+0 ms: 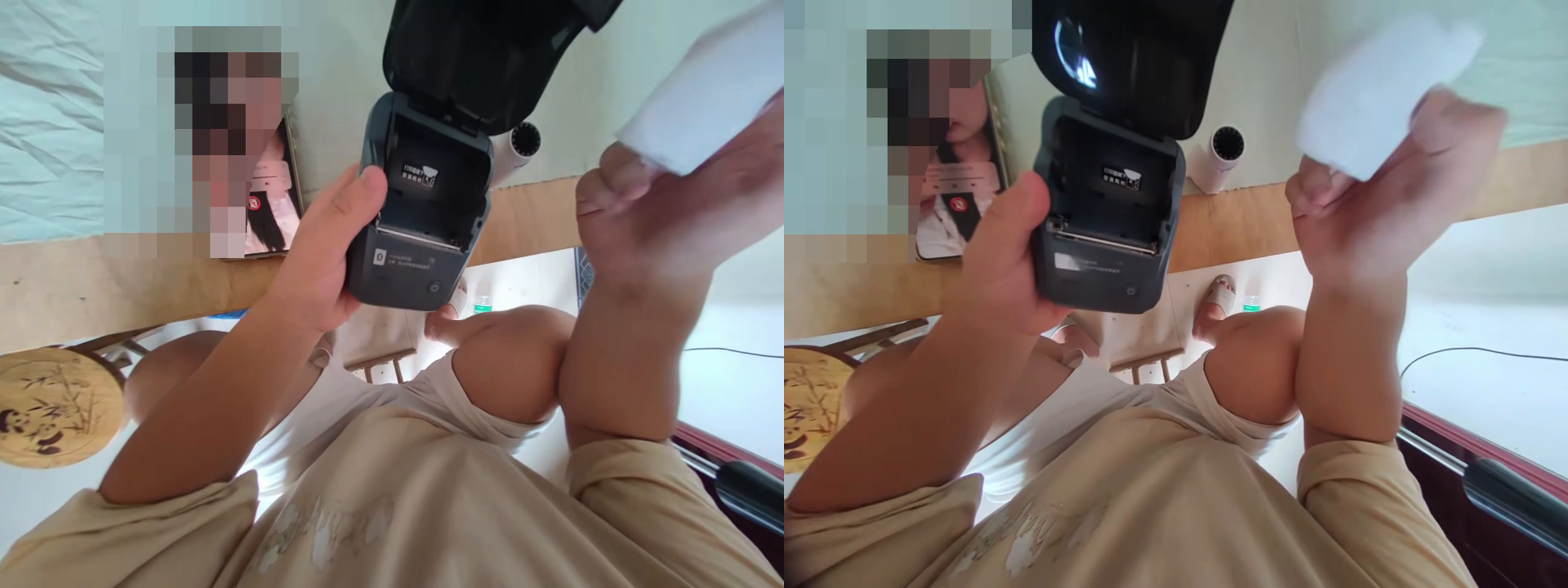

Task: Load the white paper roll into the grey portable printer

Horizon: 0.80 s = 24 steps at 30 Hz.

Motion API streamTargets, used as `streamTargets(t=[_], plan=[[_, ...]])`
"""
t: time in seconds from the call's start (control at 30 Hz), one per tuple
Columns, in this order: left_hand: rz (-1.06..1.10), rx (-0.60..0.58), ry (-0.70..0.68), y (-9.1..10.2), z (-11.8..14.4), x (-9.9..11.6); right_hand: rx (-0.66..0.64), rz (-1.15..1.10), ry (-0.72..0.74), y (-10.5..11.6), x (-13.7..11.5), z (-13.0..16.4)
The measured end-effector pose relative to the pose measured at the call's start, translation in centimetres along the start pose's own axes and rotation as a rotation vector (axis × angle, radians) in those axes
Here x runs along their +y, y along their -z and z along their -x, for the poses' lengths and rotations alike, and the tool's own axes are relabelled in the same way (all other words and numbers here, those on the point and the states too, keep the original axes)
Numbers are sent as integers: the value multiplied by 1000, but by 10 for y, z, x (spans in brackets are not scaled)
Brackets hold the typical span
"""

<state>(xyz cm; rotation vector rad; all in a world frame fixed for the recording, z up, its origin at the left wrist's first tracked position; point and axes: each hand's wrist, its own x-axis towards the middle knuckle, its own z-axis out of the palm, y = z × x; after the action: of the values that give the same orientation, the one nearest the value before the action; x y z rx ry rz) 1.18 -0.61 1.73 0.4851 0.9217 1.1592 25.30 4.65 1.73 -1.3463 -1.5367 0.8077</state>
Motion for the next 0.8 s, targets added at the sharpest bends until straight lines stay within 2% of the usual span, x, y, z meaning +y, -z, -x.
streamTargets(t=[0.07, 0.13, 0.23, 0.33, 0.43, 0.53, 0.7, 0.77, 0.8], plan=[[17, -46, 34, 4, 0, 1, 124, -64, 9, -2, 15, -7], [37, -110, 59, 11, -1, 1, 162, -45, 45, -7, 21, -9], [69, -173, 66, 18, -2, 2, 126, 91, 150, -12, 20, -6], [76, -163, 99, 19, -2, 5, 113, 240, 228, -9, 22, -6], [86, -113, 107, 17, -3, 8, 95, 353, 223, -2, 34, -9], [60, -121, 117, 16, -4, 9, 75, 441, 234, 3, 41, -9], [54, -112, 89, 16, -5, 6, 265, 437, 486, -5, 17, 6], [65, -101, 104, 15, -5, 6, 255, 424, 517, -15, 6, 12], [65, -97, 111, 14, -5, 6, 200, 433, 504, -20, 3, 14]])
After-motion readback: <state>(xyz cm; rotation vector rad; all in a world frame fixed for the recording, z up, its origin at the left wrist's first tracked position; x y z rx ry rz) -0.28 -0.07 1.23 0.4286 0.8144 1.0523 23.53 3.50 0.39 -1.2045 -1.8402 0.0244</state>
